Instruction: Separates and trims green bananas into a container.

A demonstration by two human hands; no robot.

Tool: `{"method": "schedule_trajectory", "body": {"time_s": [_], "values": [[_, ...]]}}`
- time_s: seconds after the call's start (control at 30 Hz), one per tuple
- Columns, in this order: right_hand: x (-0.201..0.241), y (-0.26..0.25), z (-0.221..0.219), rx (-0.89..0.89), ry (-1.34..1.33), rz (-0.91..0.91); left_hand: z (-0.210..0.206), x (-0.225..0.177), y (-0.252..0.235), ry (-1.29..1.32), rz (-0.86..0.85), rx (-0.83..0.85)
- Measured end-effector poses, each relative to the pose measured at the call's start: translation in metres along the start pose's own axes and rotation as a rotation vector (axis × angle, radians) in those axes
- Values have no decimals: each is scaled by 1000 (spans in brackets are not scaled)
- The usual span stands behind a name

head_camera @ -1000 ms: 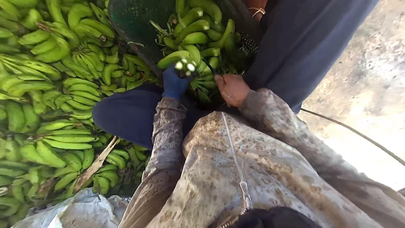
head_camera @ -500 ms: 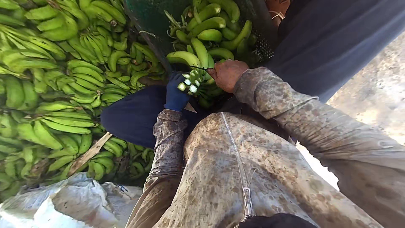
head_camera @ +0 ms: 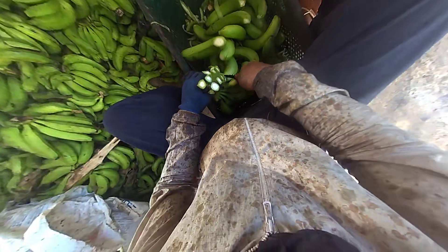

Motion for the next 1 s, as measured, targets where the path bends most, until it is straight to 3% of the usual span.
{"method": "schedule_trajectory", "body": {"time_s": [0.1, 0.17, 0.23, 0.3, 0.4, 0.5, 0.73, 0.87, 1.0], "values": [[-3, 12, 9, -34, 62, -4, 5, -11, -16, -70, 28, 125], [-14, 26, 13, -104, -37, 16, 5, -18, -30, -103, 62, 191], [-34, 35, 8, -211, -367, 19, 1, -19, -42, -129, 60, 165], [-51, 31, -10, -211, -644, 24, -1, -17, -52, -74, 87, 85], [-55, 28, -33, -213, -793, 46, 10, -17, -59, 77, 200, -29], [-47, 34, -46, -308, -748, 77, 24, -23, -52, 184, 261, -129], [-24, 31, -24, -450, -464, 51, 40, -16, -43, 337, 249, -314], [-10, 15, -11, -411, -434, -40, 40, -17, -46, 285, 193, -337], [12, 11, -41, -268, -447, 18, 38, -4, -38, 242, 297, -332]]}}
Point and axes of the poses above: each hand's wrist, its own y-axis away from the middle knuckle, its own z-axis out of the back of the hand, x = y × z, the point moved 5 cm from there along -y, towards the middle knuckle, and after that the axes turned 14 degrees about x, right-handed, at the moved point
